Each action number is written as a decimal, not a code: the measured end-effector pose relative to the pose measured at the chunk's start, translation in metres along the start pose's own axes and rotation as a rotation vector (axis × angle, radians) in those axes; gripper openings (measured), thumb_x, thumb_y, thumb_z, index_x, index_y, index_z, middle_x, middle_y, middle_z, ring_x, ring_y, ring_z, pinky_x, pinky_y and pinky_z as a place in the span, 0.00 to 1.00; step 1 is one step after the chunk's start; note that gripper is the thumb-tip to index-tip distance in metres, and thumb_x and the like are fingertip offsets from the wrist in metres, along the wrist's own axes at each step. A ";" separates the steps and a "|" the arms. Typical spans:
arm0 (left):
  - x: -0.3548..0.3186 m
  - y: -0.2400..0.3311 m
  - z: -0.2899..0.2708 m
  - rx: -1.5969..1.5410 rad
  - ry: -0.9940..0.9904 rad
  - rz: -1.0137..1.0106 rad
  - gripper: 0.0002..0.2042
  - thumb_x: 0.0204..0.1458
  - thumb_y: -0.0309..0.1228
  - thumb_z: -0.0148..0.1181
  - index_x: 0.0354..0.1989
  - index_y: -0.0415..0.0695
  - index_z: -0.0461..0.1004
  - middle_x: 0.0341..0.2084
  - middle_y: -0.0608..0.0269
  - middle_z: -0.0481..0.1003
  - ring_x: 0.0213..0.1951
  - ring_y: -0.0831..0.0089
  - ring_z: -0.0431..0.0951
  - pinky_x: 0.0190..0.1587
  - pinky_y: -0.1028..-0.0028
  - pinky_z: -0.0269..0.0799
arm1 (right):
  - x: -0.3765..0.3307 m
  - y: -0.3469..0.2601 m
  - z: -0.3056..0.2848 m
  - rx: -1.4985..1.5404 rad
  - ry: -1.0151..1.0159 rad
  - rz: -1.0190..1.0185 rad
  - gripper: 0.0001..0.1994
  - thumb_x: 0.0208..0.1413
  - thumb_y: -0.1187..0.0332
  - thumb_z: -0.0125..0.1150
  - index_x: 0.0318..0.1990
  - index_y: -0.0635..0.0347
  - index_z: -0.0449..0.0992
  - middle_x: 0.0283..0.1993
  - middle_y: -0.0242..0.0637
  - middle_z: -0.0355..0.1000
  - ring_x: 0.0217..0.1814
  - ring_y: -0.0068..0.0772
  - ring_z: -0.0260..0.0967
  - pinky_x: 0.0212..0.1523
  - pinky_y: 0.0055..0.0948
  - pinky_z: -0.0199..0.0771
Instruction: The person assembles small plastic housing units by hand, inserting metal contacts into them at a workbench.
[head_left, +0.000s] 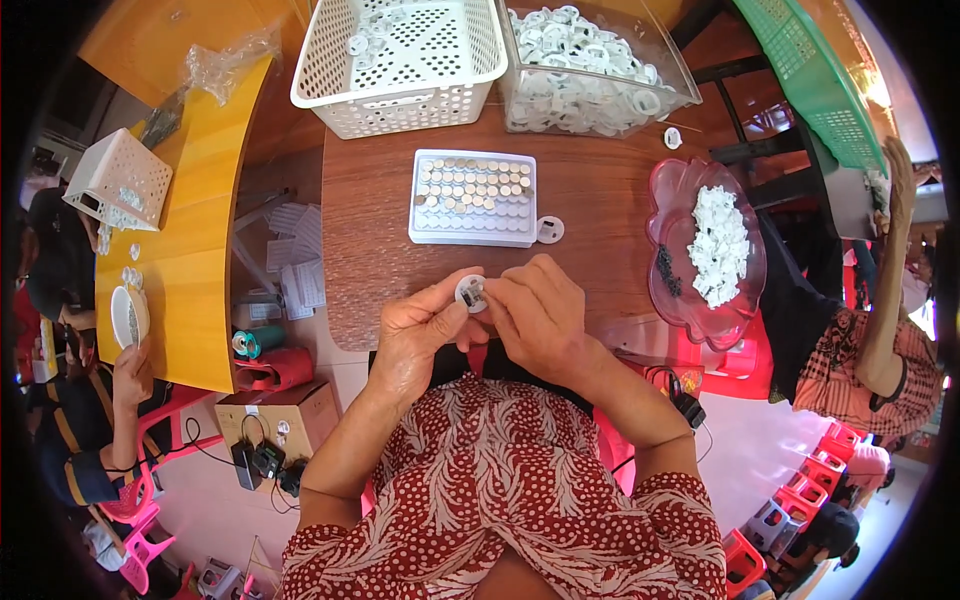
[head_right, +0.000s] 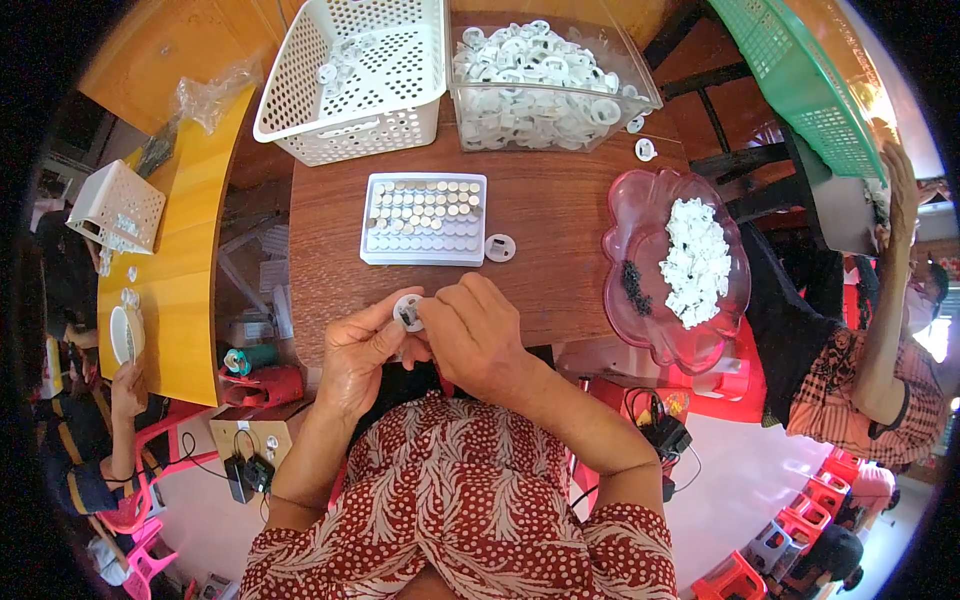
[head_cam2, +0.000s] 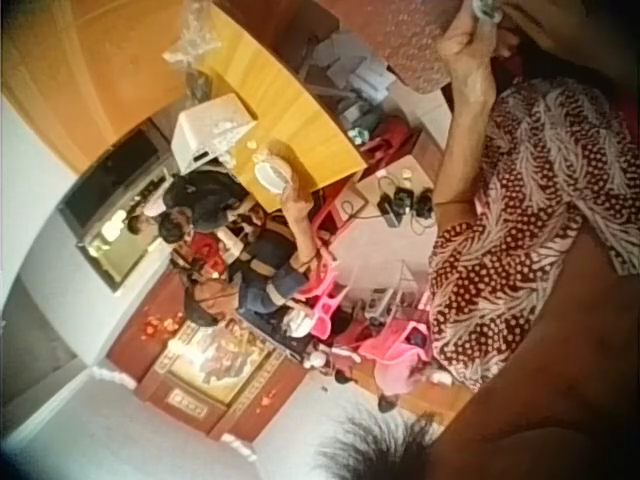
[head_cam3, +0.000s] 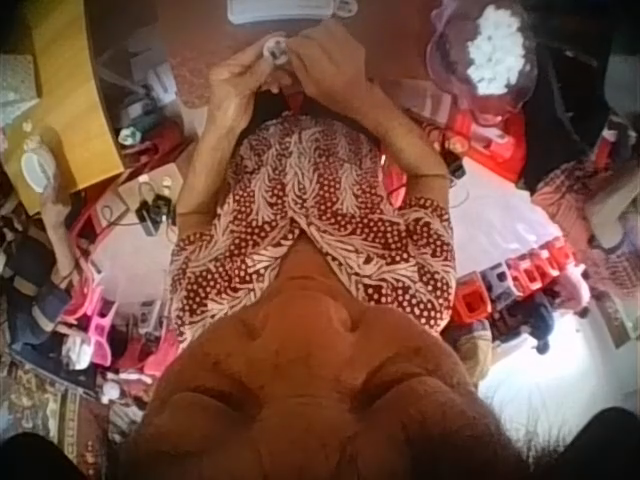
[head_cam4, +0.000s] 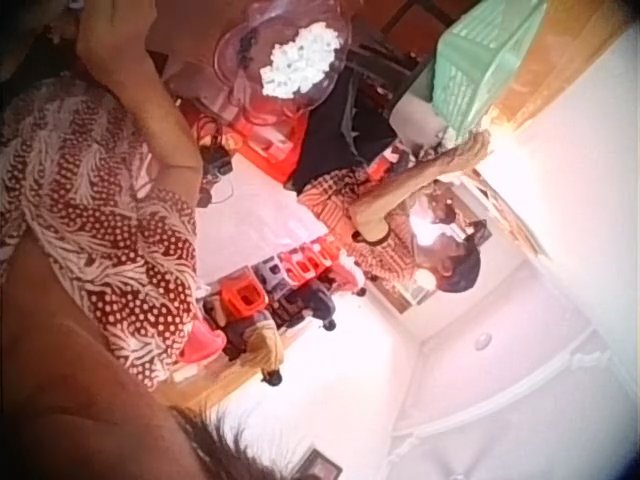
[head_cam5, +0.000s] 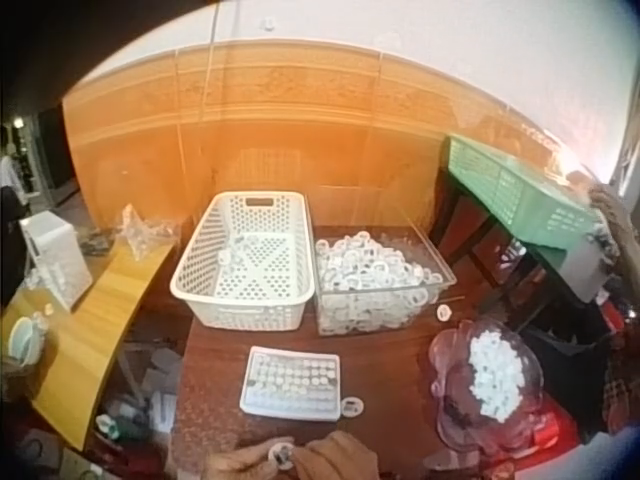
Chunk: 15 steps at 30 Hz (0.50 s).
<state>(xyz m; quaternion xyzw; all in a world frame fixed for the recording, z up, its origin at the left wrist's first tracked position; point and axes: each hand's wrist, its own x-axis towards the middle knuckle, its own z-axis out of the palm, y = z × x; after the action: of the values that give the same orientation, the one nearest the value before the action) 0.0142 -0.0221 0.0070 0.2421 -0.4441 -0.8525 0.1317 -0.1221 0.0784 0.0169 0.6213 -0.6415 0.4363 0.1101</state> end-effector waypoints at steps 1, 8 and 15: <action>0.000 0.000 0.001 0.033 -0.001 0.007 0.17 0.55 0.26 0.53 0.53 0.36 0.68 0.34 0.56 0.76 0.28 0.76 0.76 0.30 0.82 0.70 | -0.001 -0.001 -0.001 0.000 0.000 0.000 0.10 0.38 0.82 0.62 0.31 0.65 0.71 0.27 0.39 0.66 0.24 0.37 0.63 0.22 0.31 0.64; -0.002 -0.004 -0.001 0.068 -0.025 -0.016 0.16 0.54 0.24 0.53 0.52 0.36 0.69 0.32 0.60 0.76 0.27 0.79 0.74 0.29 0.83 0.69 | -0.005 -0.001 -0.005 -0.069 -0.096 -0.126 0.11 0.34 0.81 0.60 0.30 0.67 0.70 0.26 0.39 0.64 0.24 0.36 0.61 0.22 0.31 0.63; -0.004 -0.008 -0.004 0.097 -0.041 -0.070 0.16 0.54 0.24 0.53 0.52 0.37 0.70 0.30 0.63 0.76 0.26 0.81 0.72 0.28 0.83 0.68 | -0.005 -0.008 -0.005 -0.050 -0.183 -0.080 0.12 0.31 0.80 0.58 0.30 0.67 0.69 0.25 0.38 0.61 0.24 0.36 0.59 0.23 0.31 0.62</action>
<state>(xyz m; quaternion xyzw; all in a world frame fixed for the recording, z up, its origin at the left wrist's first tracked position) 0.0198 -0.0185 0.0002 0.2463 -0.4789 -0.8387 0.0806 -0.1158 0.0867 0.0196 0.6806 -0.6344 0.3567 0.0839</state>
